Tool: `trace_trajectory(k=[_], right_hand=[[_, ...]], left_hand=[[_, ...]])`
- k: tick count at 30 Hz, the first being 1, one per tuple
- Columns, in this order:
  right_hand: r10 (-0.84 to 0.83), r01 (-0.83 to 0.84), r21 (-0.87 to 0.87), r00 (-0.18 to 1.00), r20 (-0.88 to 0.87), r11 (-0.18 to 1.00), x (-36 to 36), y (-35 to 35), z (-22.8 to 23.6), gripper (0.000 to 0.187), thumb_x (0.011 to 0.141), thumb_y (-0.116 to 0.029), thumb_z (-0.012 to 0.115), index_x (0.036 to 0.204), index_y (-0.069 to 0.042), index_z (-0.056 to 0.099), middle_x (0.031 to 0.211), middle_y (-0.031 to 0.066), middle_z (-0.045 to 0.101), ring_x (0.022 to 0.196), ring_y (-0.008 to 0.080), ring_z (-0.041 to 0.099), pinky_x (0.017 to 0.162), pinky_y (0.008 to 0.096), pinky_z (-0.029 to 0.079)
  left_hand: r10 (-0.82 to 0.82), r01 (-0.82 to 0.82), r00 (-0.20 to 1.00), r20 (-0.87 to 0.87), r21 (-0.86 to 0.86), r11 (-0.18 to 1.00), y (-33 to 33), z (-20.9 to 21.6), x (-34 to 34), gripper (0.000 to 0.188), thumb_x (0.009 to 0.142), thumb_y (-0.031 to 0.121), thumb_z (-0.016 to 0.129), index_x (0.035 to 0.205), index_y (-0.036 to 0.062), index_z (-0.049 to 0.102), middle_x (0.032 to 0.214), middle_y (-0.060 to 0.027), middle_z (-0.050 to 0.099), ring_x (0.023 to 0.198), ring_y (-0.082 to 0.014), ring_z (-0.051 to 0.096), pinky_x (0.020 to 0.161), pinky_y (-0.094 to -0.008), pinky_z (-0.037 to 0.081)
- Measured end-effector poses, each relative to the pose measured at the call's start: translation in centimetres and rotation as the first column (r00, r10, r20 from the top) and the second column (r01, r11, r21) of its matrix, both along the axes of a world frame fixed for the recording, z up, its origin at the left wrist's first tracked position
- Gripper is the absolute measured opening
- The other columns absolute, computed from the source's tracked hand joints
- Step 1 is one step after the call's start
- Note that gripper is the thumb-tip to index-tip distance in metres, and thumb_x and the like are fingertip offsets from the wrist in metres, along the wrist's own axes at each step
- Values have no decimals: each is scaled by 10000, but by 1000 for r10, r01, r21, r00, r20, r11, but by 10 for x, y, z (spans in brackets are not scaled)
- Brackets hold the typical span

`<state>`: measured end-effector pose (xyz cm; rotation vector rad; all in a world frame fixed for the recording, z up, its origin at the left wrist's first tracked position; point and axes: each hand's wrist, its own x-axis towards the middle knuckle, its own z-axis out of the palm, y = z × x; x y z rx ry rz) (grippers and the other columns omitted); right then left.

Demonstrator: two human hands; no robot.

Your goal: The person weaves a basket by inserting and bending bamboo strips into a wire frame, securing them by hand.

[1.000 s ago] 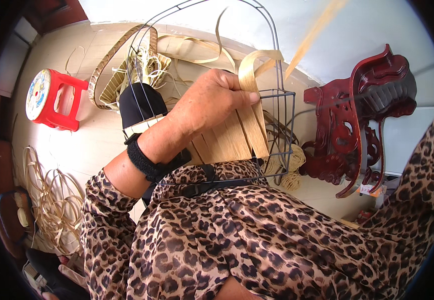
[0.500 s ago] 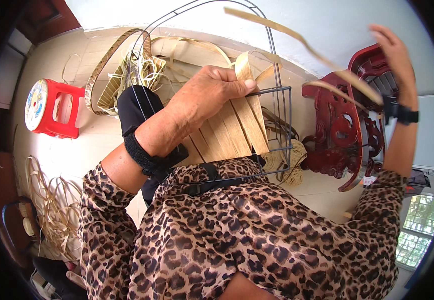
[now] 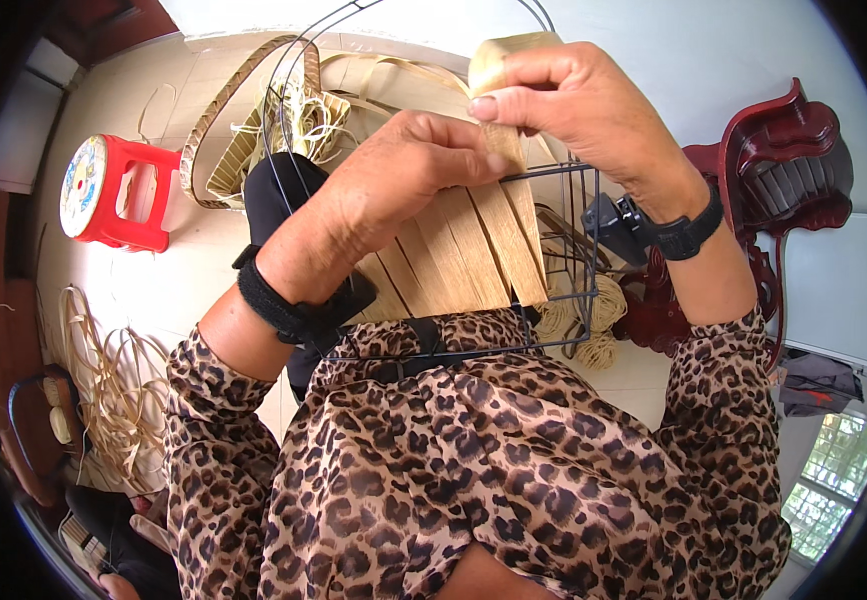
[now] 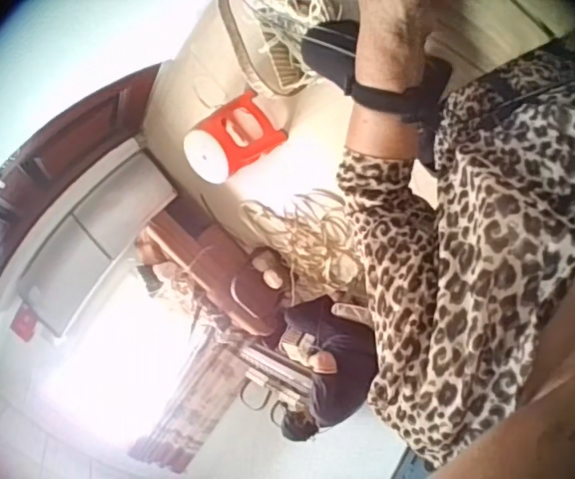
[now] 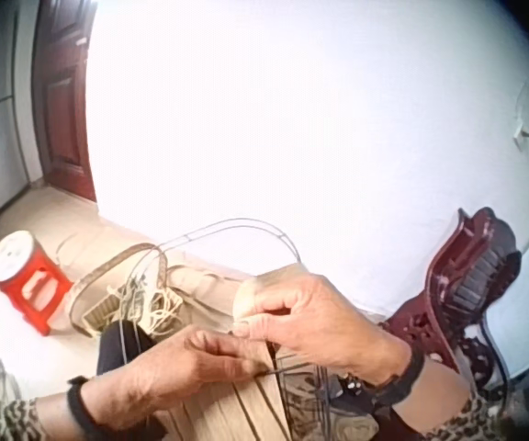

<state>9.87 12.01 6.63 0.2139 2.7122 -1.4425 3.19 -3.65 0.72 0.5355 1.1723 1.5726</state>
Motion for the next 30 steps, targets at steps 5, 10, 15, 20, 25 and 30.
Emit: trace_trajectory(k=[5, 10, 15, 20, 25, 30], right_hand=[[-84, 83, -42, 996, -16, 996, 9, -2, 9, 163, 782, -180, 678, 823, -22, 678, 666, -20, 580, 617, 46, 494, 576, 194, 405], [-87, 87, -49, 996, 2, 995, 11, -3, 13, 169, 788, -197, 674, 808, -29, 675, 675, -18, 583, 618, 55, 499, 583, 196, 407], [-25, 26, -46, 999, 37, 999, 9, 0, 16, 177, 785, -204, 681, 804, -28, 672, 675, -15, 580, 619, 59, 499, 582, 203, 409], [-21, 20, 6, 998, 66, 1000, 6, -5, 14, 177, 800, -199, 665, 801, -21, 664, 678, -17, 573, 622, 59, 498, 589, 201, 404], [-17, 17, 24, 1000, -26, 1000, 7, -6, 8, 147, 822, -146, 628, 809, -1, 651, 666, -21, 564, 581, 33, 494, 523, 192, 397], [-13, 12, -69, 1000, -6, 998, 7, -6, 8, 124, 830, -126, 623, 783, -11, 639, 668, -35, 551, 606, 31, 493, 544, 190, 399]], left_hand=[[-130, 130, 991, 8, 38, 991, 1, -8, -7, 212, 698, 8, 605, 904, -30, 639, 847, -65, 641, 784, -119, 586, 775, -217, 446], [-205, 203, 976, -74, -21, 979, -2, -5, -6, 200, 689, -34, 608, 883, -29, 657, 832, -64, 658, 760, -123, 601, 771, -217, 457], [-131, 135, 988, -87, 42, 990, -2, -8, -2, 113, 738, 33, 653, 841, -6, 677, 745, -29, 648, 681, -84, 571, 663, -197, 454], [-133, 134, 989, -67, 18, 991, -4, -5, -5, 126, 811, 61, 607, 889, -14, 672, 809, -66, 666, 730, -117, 605, 727, -220, 480], [-30, -23, 946, 323, 160, 987, -2, -16, -10, 196, 903, 90, 461, 931, -60, 584, 899, -145, 621, 805, -213, 630, 768, -285, 516], [-3, -76, 936, 353, 209, 975, -7, -25, -14, 229, 900, 67, 444, 1042, -61, 570, 996, -159, 624, 931, -241, 622, 842, -331, 501]])
